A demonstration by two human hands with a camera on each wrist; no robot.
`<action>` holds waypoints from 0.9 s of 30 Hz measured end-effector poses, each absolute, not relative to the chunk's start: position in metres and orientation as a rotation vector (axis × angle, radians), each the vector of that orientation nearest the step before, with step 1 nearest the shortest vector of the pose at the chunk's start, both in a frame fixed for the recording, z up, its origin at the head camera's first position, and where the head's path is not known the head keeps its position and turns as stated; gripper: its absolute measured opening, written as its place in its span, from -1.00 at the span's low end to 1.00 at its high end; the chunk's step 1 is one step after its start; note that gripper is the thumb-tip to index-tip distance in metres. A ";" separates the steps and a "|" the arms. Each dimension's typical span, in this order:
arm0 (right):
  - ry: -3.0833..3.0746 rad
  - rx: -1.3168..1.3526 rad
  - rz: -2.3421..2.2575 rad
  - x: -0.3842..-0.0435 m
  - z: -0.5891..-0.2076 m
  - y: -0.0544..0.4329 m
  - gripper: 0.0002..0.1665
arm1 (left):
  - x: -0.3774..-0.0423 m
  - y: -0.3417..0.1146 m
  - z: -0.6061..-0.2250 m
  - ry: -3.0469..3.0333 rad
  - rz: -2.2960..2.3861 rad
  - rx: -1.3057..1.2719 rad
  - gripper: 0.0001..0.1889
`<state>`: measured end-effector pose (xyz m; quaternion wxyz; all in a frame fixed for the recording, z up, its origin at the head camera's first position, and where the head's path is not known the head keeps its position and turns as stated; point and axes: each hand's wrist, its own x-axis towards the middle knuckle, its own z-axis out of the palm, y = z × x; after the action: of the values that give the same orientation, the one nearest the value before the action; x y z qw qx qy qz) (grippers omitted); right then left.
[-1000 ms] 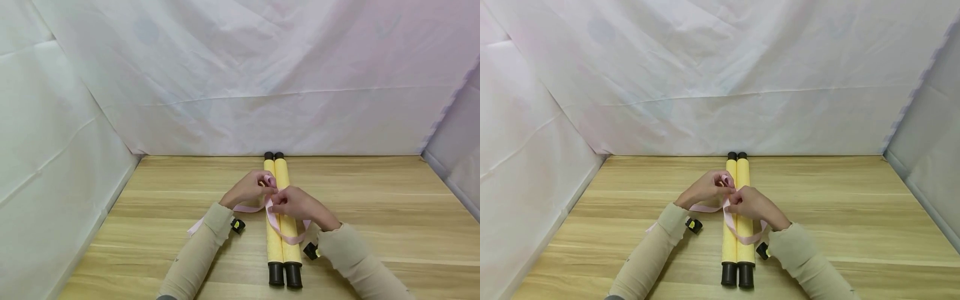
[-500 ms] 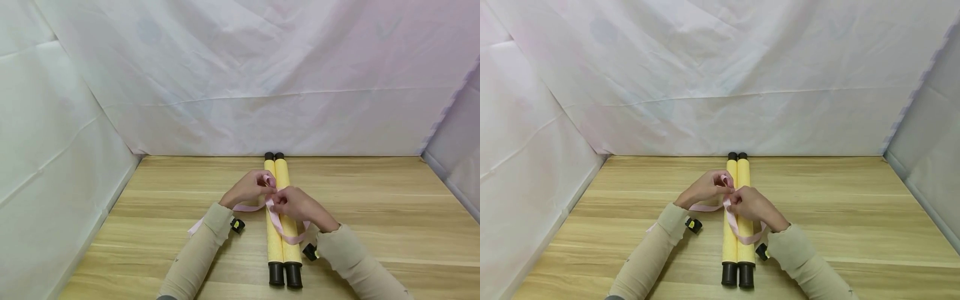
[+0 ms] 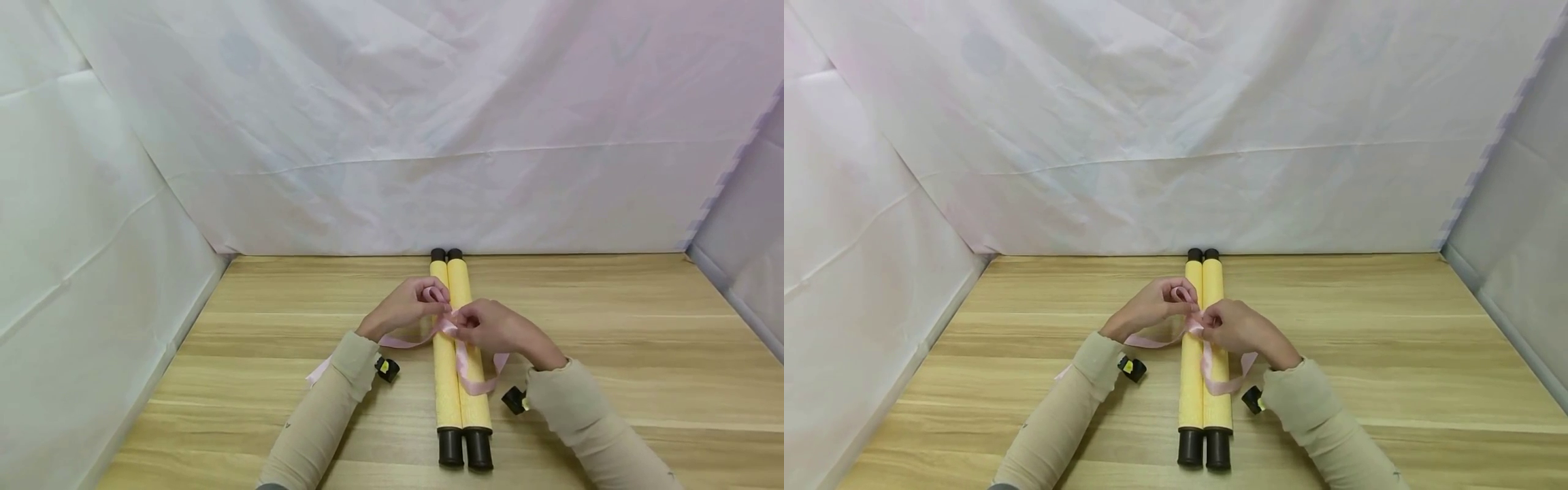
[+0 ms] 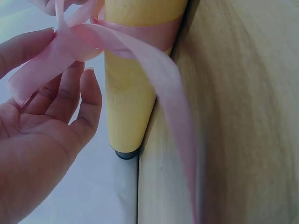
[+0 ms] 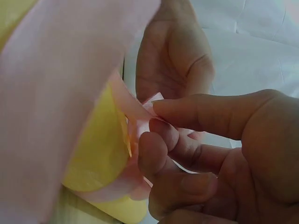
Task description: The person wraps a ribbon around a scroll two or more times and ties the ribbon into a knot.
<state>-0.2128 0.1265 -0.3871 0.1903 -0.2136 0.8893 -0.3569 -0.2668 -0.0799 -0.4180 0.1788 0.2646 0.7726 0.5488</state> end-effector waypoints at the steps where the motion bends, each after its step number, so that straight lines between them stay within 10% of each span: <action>1: 2.504 -0.591 -0.998 -0.213 -0.386 0.128 -0.60 | -0.267 -0.080 -0.418 2.192 1.549 0.751 -0.94; 27: 2.594 -0.538 -0.957 -0.224 -0.384 0.146 -0.86 | -0.252 -0.066 -0.416 2.480 1.207 1.011 -0.94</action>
<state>-0.2238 0.1462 -0.3838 0.1616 -0.1884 0.9089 -0.3351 -0.2517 -0.0665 -0.4163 0.1019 0.3423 0.8399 0.4086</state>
